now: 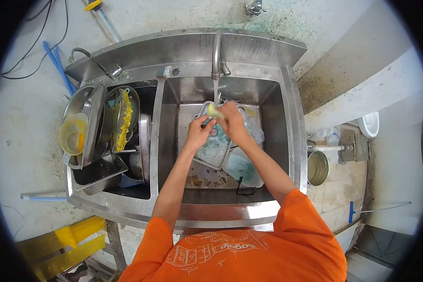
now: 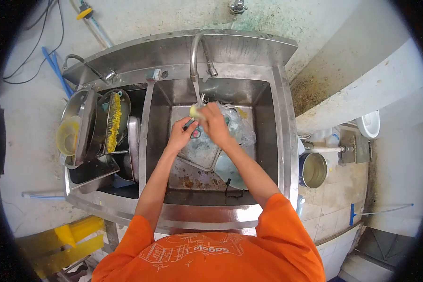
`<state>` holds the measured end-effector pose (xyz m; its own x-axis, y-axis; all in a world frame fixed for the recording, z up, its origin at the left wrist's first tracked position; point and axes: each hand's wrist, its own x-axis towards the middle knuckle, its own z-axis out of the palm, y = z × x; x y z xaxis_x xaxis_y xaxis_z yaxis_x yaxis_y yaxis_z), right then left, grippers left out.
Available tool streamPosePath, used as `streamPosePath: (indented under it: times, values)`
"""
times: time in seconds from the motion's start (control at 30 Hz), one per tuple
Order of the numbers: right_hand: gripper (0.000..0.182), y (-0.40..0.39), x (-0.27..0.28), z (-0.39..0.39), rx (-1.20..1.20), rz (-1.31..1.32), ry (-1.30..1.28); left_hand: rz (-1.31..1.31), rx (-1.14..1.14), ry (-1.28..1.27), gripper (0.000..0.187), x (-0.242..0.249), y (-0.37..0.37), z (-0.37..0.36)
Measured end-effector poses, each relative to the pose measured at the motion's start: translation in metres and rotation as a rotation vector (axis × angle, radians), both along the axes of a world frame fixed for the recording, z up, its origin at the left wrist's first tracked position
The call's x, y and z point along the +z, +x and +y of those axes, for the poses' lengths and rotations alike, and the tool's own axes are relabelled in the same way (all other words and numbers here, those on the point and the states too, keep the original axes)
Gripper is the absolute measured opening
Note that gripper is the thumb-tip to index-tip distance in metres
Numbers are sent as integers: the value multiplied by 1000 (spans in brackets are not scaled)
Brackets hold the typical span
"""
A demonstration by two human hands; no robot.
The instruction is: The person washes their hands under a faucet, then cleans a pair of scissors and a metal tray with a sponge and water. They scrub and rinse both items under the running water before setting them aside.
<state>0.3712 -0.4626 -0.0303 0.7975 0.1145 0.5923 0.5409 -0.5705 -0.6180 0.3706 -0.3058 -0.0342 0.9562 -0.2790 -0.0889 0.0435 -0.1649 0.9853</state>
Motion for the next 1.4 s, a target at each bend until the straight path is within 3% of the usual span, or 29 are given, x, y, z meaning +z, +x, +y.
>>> streamPosePath:
  times: [0.17,0.23,0.27,0.4,0.47,0.6,0.7,0.97,1.03,1.13,1.3,1.4]
  values:
    - [26,13,2,-19,-121,47,52,56,-138,59,20,8,10,-9]
    - [26,11,6,-18,113,-88,-75,8,-149,32,19,4,20,-8]
    - [25,7,13,-19,146,-27,-57,-35,-159,-2,19,0,24,-10]
    - [24,22,12,-39,-18,-14,-71,-16,-188,-16,16,-12,31,-18]
    - [23,17,10,-35,160,-121,-139,-54,-159,-102,17,-12,34,-21]
    - [24,24,14,-50,132,-114,-218,46,-214,26,16,-12,37,-20]
    - [29,17,18,-39,171,-178,-265,-111,-216,-32,16,-15,43,-21]
    - [30,30,16,-49,100,-141,-325,-13,-117,-154,16,12,29,-23]
    - [33,23,17,-46,224,-191,-324,4,-137,-106,17,11,27,-19]
    - [35,46,13,-58,14,-125,-229,24,-138,-62,18,5,25,-16]
    - [33,22,14,-31,194,-167,-280,98,-67,-137,21,8,17,-9]
    - [24,46,4,-41,12,-85,-241,124,-35,55,22,5,15,-4]
